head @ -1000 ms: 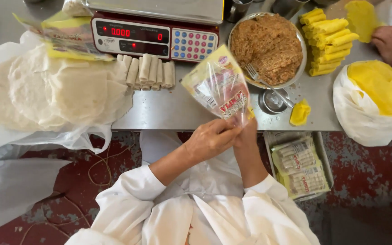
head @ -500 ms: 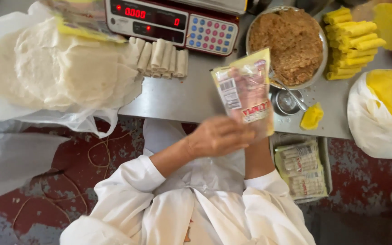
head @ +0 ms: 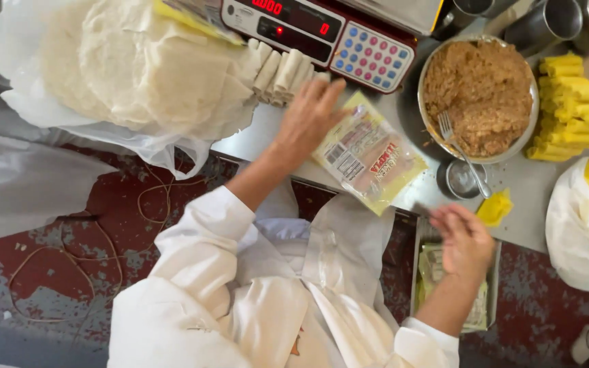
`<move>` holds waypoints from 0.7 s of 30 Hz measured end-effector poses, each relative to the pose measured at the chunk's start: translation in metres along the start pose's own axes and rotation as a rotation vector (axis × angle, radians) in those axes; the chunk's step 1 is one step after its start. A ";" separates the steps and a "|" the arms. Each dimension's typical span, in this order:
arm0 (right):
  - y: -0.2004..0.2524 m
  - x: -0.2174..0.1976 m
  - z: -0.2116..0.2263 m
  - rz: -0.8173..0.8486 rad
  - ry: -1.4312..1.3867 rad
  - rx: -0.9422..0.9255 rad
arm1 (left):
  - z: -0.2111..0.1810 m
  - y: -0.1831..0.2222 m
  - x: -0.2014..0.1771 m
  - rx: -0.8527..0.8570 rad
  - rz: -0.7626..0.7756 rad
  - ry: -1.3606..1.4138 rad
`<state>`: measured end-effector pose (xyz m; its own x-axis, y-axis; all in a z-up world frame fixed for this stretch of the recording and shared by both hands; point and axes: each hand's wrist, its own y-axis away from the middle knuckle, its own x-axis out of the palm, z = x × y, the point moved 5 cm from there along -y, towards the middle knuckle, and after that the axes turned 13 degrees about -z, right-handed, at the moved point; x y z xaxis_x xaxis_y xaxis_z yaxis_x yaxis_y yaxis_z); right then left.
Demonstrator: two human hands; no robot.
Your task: The person packages food rolls into plastic bags, weighs the filled bags on a digital scale, and places them into a metal tray on a stainless steel work surface.
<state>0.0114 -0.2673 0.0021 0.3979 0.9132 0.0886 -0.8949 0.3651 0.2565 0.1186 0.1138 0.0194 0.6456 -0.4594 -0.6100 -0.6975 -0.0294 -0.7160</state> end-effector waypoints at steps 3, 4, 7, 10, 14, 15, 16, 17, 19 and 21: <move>0.011 0.018 0.040 -0.344 0.155 -0.157 | 0.051 -0.028 -0.017 -0.139 0.117 -0.058; 0.013 0.035 0.056 -0.417 0.197 -0.209 | 0.087 -0.031 -0.002 -0.396 0.181 -0.014; 0.020 0.137 0.059 0.184 0.453 -0.872 | 0.139 -0.036 0.007 -0.580 0.376 -0.004; 0.044 0.262 0.053 0.420 0.455 -1.203 | 0.119 -0.044 -0.048 -0.707 0.163 0.439; 0.003 0.356 -0.024 0.501 0.604 -1.429 | 0.107 -0.015 -0.051 -0.983 0.111 1.070; -0.009 0.367 -0.034 0.435 0.647 -1.395 | 0.109 -0.004 -0.045 -1.044 0.055 1.247; -0.020 0.376 -0.045 0.370 0.694 -1.354 | 0.110 0.008 -0.038 -1.106 0.002 1.425; -0.012 0.373 -0.029 0.374 0.692 -1.355 | 0.105 0.014 -0.042 -1.107 -0.002 1.423; -0.023 0.352 0.006 0.301 0.050 -0.757 | 0.098 0.023 -0.047 -1.168 -0.137 1.440; -0.008 0.339 0.017 0.274 -0.078 -0.553 | 0.090 0.021 -0.050 -1.209 -0.176 1.471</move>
<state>0.1566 0.0369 0.0464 0.1334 0.9787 0.1558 -0.9306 0.1778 -0.3201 0.0995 0.2158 0.0044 0.4405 -0.6442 0.6253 -0.8952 -0.3676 0.2518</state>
